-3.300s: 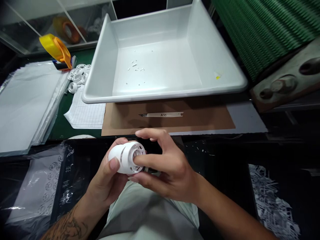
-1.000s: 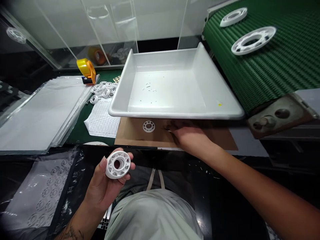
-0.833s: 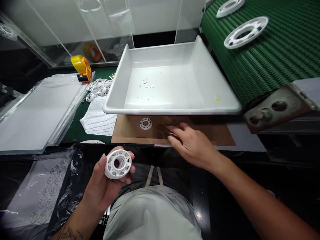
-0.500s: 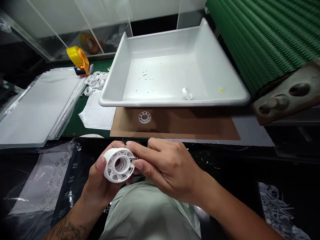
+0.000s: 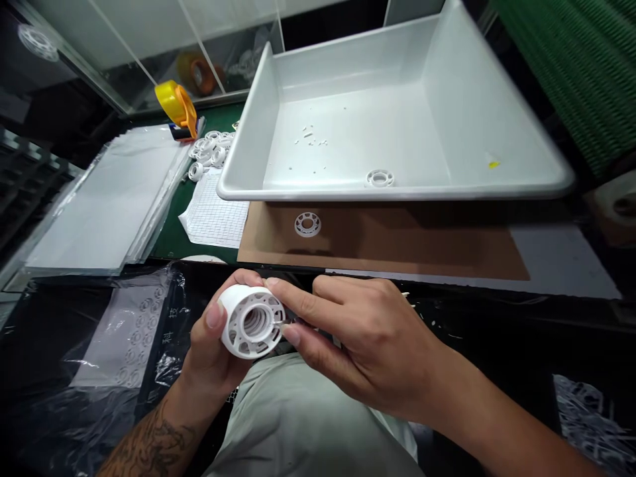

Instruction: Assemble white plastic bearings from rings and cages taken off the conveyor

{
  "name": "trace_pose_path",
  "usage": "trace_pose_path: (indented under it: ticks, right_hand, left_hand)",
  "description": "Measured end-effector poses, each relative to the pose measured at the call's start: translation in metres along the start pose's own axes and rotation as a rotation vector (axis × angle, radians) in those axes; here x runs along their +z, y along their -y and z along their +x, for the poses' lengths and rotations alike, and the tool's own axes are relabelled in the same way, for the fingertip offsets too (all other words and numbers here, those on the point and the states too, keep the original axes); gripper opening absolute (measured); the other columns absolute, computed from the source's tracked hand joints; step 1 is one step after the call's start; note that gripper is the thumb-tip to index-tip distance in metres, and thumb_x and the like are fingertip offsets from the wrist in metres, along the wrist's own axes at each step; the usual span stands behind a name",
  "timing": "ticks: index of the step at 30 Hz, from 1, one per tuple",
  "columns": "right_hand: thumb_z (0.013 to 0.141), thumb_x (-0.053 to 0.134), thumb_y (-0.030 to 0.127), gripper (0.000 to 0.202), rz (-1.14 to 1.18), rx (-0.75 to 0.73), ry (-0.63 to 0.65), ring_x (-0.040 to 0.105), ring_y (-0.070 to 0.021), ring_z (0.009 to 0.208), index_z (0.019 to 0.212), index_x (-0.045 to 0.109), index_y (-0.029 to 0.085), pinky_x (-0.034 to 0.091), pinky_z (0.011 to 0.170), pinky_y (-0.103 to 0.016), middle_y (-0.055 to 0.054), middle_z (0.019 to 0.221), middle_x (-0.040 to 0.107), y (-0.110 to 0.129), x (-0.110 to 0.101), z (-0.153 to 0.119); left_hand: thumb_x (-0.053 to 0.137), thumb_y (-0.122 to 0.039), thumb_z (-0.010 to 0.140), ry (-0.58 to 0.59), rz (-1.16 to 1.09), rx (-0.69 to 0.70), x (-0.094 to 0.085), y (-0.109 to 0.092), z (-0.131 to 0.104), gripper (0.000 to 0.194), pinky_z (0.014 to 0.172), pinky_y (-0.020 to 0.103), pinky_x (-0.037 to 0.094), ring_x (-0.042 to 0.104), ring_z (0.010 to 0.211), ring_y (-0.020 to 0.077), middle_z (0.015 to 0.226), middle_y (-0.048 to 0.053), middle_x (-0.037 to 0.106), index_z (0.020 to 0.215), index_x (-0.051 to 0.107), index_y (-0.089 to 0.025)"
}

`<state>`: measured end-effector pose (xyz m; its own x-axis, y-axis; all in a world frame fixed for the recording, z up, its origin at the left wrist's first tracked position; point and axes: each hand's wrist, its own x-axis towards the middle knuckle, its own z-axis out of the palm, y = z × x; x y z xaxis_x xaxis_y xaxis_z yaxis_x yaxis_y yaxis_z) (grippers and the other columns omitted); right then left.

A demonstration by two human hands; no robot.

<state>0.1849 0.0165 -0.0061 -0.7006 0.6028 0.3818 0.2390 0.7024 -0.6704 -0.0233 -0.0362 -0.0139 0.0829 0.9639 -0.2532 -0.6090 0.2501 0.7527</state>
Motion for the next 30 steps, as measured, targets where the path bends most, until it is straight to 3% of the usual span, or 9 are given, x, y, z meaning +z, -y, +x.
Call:
trace_pose_path:
  ticks: [24, 30]
  right_hand:
    - [0.124, 0.038, 0.033, 0.035, -0.102, 0.001, -0.048, 0.041, -0.0162, 0.063, 0.148, 0.060, 0.019, 0.023, 0.058, -0.035, 0.001, 0.080, 0.046, 0.005, 0.009, -0.003]
    - [0.125, 0.038, 0.035, 0.037, 0.031, 0.019, 0.021, 0.049, -0.0153, 0.063, 0.142, 0.064, 0.016, 0.030, 0.057, -0.032, 0.000, 0.079, 0.054, 0.005, 0.001, 0.003]
  left_hand:
    - [0.090, -0.052, 0.079, 0.011, -0.051, 0.032, -0.005, 0.006, 0.001, 0.042, 0.061, 0.018, 0.057, 0.064, 0.063, 0.0103, 0.078, 0.001, 0.073, 0.097, 0.073, -0.019]
    - [0.087, -0.054, 0.082, 0.052, -0.086, -0.011, -0.011, 0.010, 0.001, 0.042, 0.061, 0.020, 0.057, 0.065, 0.067, 0.0131, 0.083, 0.002, 0.073, 0.101, 0.072, -0.020]
